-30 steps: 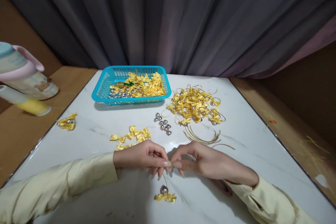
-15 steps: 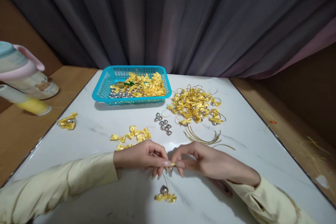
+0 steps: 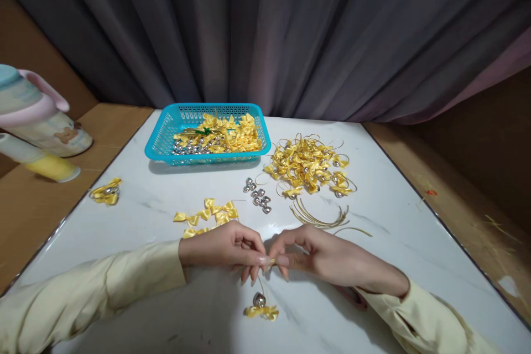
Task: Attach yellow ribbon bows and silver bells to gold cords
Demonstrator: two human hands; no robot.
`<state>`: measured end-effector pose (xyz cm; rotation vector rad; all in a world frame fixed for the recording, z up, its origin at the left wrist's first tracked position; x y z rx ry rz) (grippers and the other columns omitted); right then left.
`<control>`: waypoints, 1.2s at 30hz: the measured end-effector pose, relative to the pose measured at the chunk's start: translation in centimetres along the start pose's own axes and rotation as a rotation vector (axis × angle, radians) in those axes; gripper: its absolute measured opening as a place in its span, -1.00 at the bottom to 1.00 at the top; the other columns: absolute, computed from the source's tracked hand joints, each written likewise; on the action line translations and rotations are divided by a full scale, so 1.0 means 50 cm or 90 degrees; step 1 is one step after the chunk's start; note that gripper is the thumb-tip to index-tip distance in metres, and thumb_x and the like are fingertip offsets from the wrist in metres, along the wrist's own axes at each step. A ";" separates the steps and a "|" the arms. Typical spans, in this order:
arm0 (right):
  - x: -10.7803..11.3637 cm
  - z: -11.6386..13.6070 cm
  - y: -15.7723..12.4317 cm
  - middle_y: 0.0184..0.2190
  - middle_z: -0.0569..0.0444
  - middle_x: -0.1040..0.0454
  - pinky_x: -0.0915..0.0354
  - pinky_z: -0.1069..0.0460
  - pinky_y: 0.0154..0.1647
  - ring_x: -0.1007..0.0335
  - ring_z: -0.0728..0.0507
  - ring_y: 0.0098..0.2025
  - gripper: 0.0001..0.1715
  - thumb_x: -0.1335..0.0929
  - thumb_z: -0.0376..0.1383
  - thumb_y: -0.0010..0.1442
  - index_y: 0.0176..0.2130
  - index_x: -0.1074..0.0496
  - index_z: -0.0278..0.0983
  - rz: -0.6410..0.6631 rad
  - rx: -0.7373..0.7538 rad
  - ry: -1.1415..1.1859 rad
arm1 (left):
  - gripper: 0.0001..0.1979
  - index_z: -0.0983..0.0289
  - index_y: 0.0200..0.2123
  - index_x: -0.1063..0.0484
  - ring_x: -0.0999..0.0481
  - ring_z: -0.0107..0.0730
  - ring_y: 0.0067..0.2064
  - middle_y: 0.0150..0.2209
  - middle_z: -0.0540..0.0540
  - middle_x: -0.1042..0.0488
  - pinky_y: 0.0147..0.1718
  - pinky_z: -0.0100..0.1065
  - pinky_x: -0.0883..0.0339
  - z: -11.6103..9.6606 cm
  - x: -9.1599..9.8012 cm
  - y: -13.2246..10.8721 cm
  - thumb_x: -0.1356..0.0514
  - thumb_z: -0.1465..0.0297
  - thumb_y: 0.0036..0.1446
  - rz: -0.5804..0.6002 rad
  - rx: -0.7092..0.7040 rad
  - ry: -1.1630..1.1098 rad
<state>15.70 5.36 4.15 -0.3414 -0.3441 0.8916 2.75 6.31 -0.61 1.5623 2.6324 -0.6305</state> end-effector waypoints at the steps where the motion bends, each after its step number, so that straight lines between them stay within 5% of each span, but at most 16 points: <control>1: 0.000 0.000 0.000 -0.45 0.06 -0.42 -0.18 0.12 -0.32 -0.27 -0.01 -0.37 -0.78 -0.23 -0.41 0.13 -0.30 -0.46 -0.38 0.001 -0.002 -0.001 | -0.75 0.34 -0.43 -0.44 -0.37 -0.61 -0.60 -0.60 -0.02 -0.45 -0.61 -0.57 -0.16 0.001 0.001 0.001 -0.20 0.24 0.07 -0.002 0.001 0.001; 13: 0.000 -0.002 0.000 -0.47 0.04 -0.44 -0.21 0.12 -0.37 -0.28 0.00 -0.41 -0.73 -0.33 -0.24 0.10 -0.29 -0.48 -0.41 -0.004 -0.033 0.019 | -0.70 0.35 -0.44 -0.45 -0.37 -0.60 -0.60 -0.59 0.00 -0.46 -0.62 -0.56 -0.16 0.001 -0.001 -0.003 -0.21 0.19 0.05 -0.003 0.015 0.013; 26: 0.000 0.006 -0.001 -0.43 0.06 -0.48 -0.24 0.09 -0.23 -0.35 -0.04 -0.32 -0.79 -0.25 -0.37 0.14 -0.35 -0.48 -0.34 -0.050 0.009 -0.081 | -0.69 0.34 -0.42 -0.41 -0.39 -0.59 -0.59 -0.60 -0.02 -0.45 -0.53 -0.53 -0.27 -0.002 -0.004 -0.003 -0.23 0.17 0.01 0.001 -0.010 -0.023; 36: -0.002 -0.003 0.002 -0.45 0.05 -0.48 -0.24 0.10 -0.30 -0.35 -0.03 -0.36 -0.75 -0.25 -0.28 0.17 -0.37 -0.46 -0.35 -0.040 -0.006 -0.099 | -0.71 0.35 -0.45 -0.39 -0.36 -0.59 -0.63 -0.64 -0.04 -0.42 -0.56 -0.52 -0.27 0.001 -0.006 -0.003 -0.25 0.20 0.00 0.004 0.016 -0.022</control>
Point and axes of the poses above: each hand's wrist, its own y-axis towards the middle knuckle, its own x-axis out of the back of the hand, z = x × y, the point moved 5 cm from there along y, towards the middle knuckle
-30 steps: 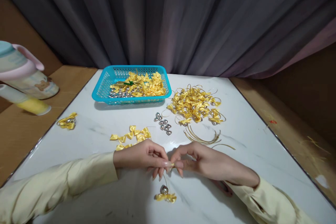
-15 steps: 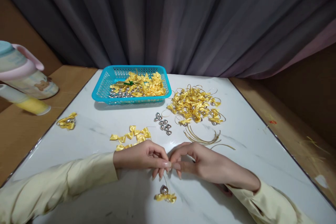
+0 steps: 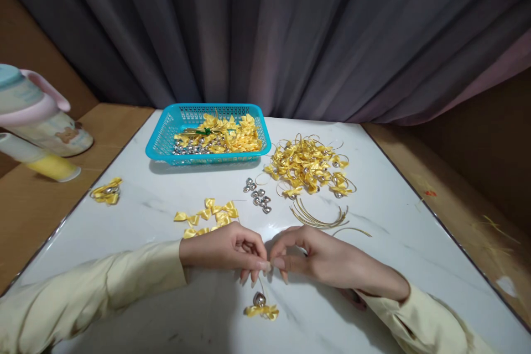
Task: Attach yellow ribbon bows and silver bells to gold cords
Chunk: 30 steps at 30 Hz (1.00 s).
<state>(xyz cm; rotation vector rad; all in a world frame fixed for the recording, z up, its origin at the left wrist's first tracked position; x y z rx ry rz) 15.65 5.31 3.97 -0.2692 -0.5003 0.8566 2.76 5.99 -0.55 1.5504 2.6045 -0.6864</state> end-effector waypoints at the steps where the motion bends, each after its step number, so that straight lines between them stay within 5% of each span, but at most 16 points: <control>1: -0.001 0.000 0.000 -0.45 0.05 -0.48 -0.25 0.10 -0.31 -0.35 -0.03 -0.37 -0.75 -0.25 -0.27 0.17 -0.37 -0.46 -0.36 0.001 0.001 -0.004 | -0.71 0.35 -0.45 -0.40 -0.36 -0.59 -0.63 -0.64 -0.04 -0.42 -0.56 -0.52 -0.27 0.000 0.000 0.000 -0.26 0.20 -0.01 0.001 0.001 0.003; 9: -0.004 0.035 -0.009 -0.44 0.03 -0.48 -0.20 0.09 -0.32 -0.34 -0.06 -0.36 -0.76 -0.23 -0.43 0.15 -0.35 -0.49 -0.31 -0.136 0.093 -0.190 | -0.71 0.36 -0.41 -0.42 -0.42 -0.53 -0.52 -0.53 0.03 -0.46 -0.46 -0.46 -0.32 -0.006 0.007 0.001 -0.22 0.21 0.04 -0.042 -0.041 0.030; 13: -0.007 0.053 -0.032 -0.42 -0.01 -0.48 -0.17 0.09 -0.37 -0.33 -0.06 -0.40 -0.71 -0.19 -0.46 0.16 -0.32 -0.47 -0.33 -0.215 0.135 -0.278 | -0.76 0.34 -0.36 -0.44 -0.42 -0.45 -0.34 -0.37 0.08 -0.47 -0.33 -0.42 -0.29 -0.045 0.009 -0.015 -0.18 0.25 0.09 -0.141 -0.114 0.165; 18: 0.003 0.071 -0.095 -0.43 -0.02 -0.48 -0.16 0.07 -0.38 -0.34 -0.07 -0.41 -0.74 -0.20 -0.40 0.19 -0.32 -0.46 -0.32 -0.310 0.149 -0.327 | -0.69 0.25 -0.17 -0.30 -0.30 -0.46 -0.35 -0.19 0.05 -0.36 -0.38 -0.42 -0.19 -0.071 -0.016 -0.076 -0.18 0.20 0.07 -0.275 -0.128 0.405; 23: -0.023 0.059 -0.151 -0.43 0.03 -0.52 -0.22 0.10 -0.35 -0.40 -0.05 -0.38 -0.75 -0.23 -0.36 0.20 -0.36 -0.48 -0.30 -0.204 0.099 -0.198 | -0.62 0.28 -0.23 -0.26 -0.28 -0.26 -0.21 -0.21 0.11 -0.32 -0.23 -0.29 -0.18 -0.004 -0.103 -0.111 -0.20 0.12 0.03 -0.176 -0.094 0.644; 30: -0.118 -0.010 -0.148 -0.46 -0.02 -0.54 -0.30 0.07 -0.31 -0.44 -0.08 -0.37 -0.73 -0.24 -0.35 0.17 -0.39 -0.50 -0.38 -0.057 0.012 -0.021 | -0.78 0.28 -0.33 -0.26 -0.28 -0.30 -0.25 -0.30 0.10 -0.33 -0.24 -0.30 -0.15 0.030 -0.145 -0.105 0.08 0.31 0.28 -0.235 -0.139 0.738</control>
Point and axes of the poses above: each hand's wrist, its own y-axis towards the middle knuckle, its own x-axis out of the back of the hand, z = x × y, the point moved 5 cm from there along y, towards the middle knuckle
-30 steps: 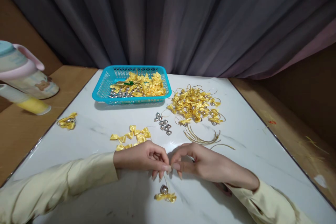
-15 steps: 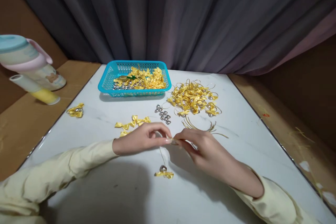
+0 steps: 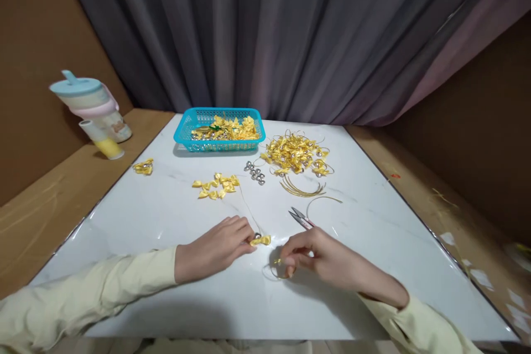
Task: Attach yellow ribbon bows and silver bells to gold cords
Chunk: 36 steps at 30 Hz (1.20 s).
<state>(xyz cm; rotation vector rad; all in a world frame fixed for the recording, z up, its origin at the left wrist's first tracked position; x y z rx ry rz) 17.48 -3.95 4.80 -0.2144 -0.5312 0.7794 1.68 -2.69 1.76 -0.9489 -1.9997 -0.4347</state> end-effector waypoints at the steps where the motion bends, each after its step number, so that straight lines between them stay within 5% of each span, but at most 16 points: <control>1: -0.007 -0.007 0.005 -0.46 -0.02 -0.53 -0.31 0.06 -0.30 -0.45 -0.08 -0.37 -0.73 -0.24 -0.34 0.16 -0.40 -0.50 -0.38 0.005 -0.003 0.016 | -0.77 0.28 -0.34 -0.26 -0.29 -0.31 -0.25 -0.31 0.10 -0.34 -0.24 -0.31 -0.16 -0.001 0.002 0.003 0.09 0.32 0.28 0.003 -0.009 -0.016; 8: 0.031 -0.017 0.032 -0.27 -0.08 -0.50 -0.33 0.01 -0.22 -0.45 -0.09 -0.29 -0.69 -0.34 -0.16 0.09 -0.46 -0.49 -0.37 -0.026 0.041 0.117 | -0.78 0.30 -0.39 -0.32 -0.31 -0.45 -0.36 -0.40 0.02 -0.37 -0.36 -0.43 -0.18 0.019 0.030 0.019 -0.04 0.27 0.20 0.018 0.077 -0.277; 14: 0.049 -0.026 0.047 -0.44 -0.01 -0.52 -0.28 -0.08 -0.08 -0.50 -0.12 -0.32 -0.76 -0.43 -0.24 0.02 -0.36 -0.47 -0.41 0.145 0.002 0.344 | -0.74 0.31 -0.38 -0.29 -0.40 -0.53 -0.51 -0.43 0.03 -0.47 -0.56 -0.50 -0.15 0.030 0.047 0.037 -0.15 0.21 0.09 0.128 0.180 -0.570; 20: 0.049 -0.021 0.061 -0.03 -0.11 -0.40 -0.33 -0.03 -0.19 -0.51 -0.06 -0.40 -0.78 -0.42 -0.24 0.04 -0.38 -0.46 -0.39 0.096 0.037 0.410 | -0.74 0.29 -0.35 -0.26 -0.38 -0.59 -0.58 -0.44 0.02 -0.50 -0.67 -0.55 -0.05 0.036 0.068 0.062 -0.19 0.22 0.05 0.101 0.186 -0.567; 31: 0.049 -0.019 0.069 -0.44 -0.04 -0.55 -0.30 -0.04 -0.17 -0.49 -0.14 -0.33 -0.73 -0.37 -0.17 0.08 -0.38 -0.44 -0.37 -0.041 0.019 0.282 | -0.76 0.29 -0.36 -0.28 -0.39 -0.50 -0.48 -0.52 -0.04 -0.40 -0.50 -0.47 -0.23 0.024 0.067 0.064 -0.18 0.23 0.06 0.019 0.187 -0.539; 36: 0.056 -0.015 0.064 -0.46 -0.04 -0.55 -0.29 -0.02 -0.21 -0.48 -0.13 -0.36 -0.78 -0.35 -0.22 0.10 -0.40 -0.44 -0.37 -0.075 0.022 0.274 | -0.75 0.27 -0.25 -0.36 -0.38 -0.43 -0.33 -0.32 0.03 -0.44 -0.36 -0.42 -0.24 0.032 0.072 0.067 -0.12 0.21 0.11 -0.042 0.161 -0.395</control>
Point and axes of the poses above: each hand's wrist, its own y-axis towards the middle knuckle, its own x-axis out of the back of the hand, z = x × y, the point moved 5 cm from there along y, towards the middle knuckle
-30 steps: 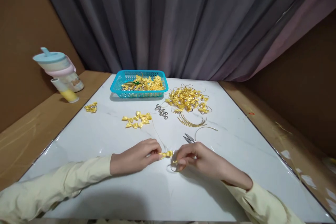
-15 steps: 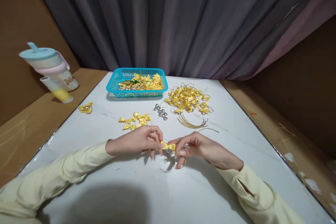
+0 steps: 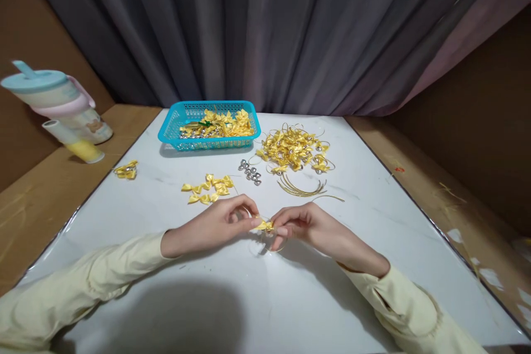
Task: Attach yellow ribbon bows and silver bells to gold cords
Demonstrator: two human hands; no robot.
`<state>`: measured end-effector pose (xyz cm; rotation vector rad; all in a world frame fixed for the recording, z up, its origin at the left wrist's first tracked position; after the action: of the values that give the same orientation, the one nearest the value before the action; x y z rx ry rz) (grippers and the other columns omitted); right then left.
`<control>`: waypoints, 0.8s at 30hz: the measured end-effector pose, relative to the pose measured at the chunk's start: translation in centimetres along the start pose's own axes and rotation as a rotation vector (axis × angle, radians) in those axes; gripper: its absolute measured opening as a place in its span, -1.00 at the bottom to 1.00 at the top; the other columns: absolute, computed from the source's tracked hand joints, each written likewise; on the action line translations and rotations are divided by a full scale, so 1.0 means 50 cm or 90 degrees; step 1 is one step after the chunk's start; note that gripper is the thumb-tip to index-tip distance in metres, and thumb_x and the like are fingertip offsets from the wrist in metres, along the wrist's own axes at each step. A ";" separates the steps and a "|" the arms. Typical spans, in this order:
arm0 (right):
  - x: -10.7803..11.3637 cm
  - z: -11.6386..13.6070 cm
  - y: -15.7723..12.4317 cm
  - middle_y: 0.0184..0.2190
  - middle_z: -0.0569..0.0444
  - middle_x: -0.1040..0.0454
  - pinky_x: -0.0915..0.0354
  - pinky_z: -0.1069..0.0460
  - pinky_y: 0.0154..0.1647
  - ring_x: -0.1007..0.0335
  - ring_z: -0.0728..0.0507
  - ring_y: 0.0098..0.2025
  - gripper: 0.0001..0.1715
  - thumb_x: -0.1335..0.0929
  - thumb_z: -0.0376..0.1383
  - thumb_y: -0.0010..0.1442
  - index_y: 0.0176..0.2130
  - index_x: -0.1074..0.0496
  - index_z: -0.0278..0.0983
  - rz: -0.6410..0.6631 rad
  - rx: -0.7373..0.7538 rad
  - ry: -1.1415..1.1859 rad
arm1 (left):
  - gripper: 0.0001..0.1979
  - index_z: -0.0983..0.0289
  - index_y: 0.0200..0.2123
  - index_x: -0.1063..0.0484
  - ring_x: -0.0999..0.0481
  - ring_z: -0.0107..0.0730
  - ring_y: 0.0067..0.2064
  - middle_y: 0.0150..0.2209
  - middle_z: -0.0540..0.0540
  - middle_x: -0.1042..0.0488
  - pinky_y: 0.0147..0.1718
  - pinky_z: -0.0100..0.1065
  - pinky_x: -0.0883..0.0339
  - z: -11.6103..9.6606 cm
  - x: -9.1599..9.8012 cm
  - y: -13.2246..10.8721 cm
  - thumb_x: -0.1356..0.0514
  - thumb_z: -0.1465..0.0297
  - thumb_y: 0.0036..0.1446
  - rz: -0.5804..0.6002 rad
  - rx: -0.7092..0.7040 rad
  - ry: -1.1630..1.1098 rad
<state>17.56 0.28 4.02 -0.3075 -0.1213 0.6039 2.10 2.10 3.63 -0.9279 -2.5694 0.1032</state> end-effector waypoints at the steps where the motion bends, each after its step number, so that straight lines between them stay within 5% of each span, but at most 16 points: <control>1: 0.000 0.002 -0.001 -0.46 -0.04 -0.55 -0.29 -0.02 -0.21 -0.48 -0.12 -0.36 -0.78 -0.35 -0.22 0.10 -0.40 -0.44 -0.36 -0.001 0.004 -0.001 | -0.74 0.26 -0.22 -0.38 -0.38 -0.42 -0.29 -0.28 0.04 -0.45 -0.34 -0.42 -0.23 0.000 -0.002 0.000 -0.11 0.21 0.13 0.006 -0.010 0.026; 6: -0.002 -0.001 -0.001 -0.49 -0.01 -0.54 -0.29 0.00 -0.23 -0.46 -0.10 -0.37 -0.78 -0.36 -0.22 0.09 -0.39 -0.46 -0.36 -0.010 0.005 -0.006 | -0.71 0.30 -0.33 -0.45 -0.38 -0.43 -0.34 -0.38 0.03 -0.47 -0.36 -0.45 -0.22 0.000 -0.021 -0.004 -0.02 0.25 0.20 0.043 -0.046 0.064; 24: 0.000 0.000 -0.005 -0.35 0.04 -0.45 -0.23 0.05 -0.23 -0.35 -0.04 -0.31 -0.87 -0.33 -0.40 0.08 -0.47 -0.46 -0.31 -0.109 0.134 -0.145 | -0.71 0.33 -0.37 -0.44 -0.35 -0.52 -0.43 -0.46 0.02 -0.44 -0.42 -0.49 -0.19 -0.005 -0.034 -0.009 0.01 0.33 0.24 -0.015 -0.142 0.178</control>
<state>17.67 0.08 4.08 -0.0229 -0.2987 0.4756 3.10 0.67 3.37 -0.9169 -2.3617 -0.3058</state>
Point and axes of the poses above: each hand's wrist, its own y-axis towards the middle knuckle, its own x-axis out of the back of the hand, z = x × y, the point moved 5 cm from there along y, towards the middle knuckle
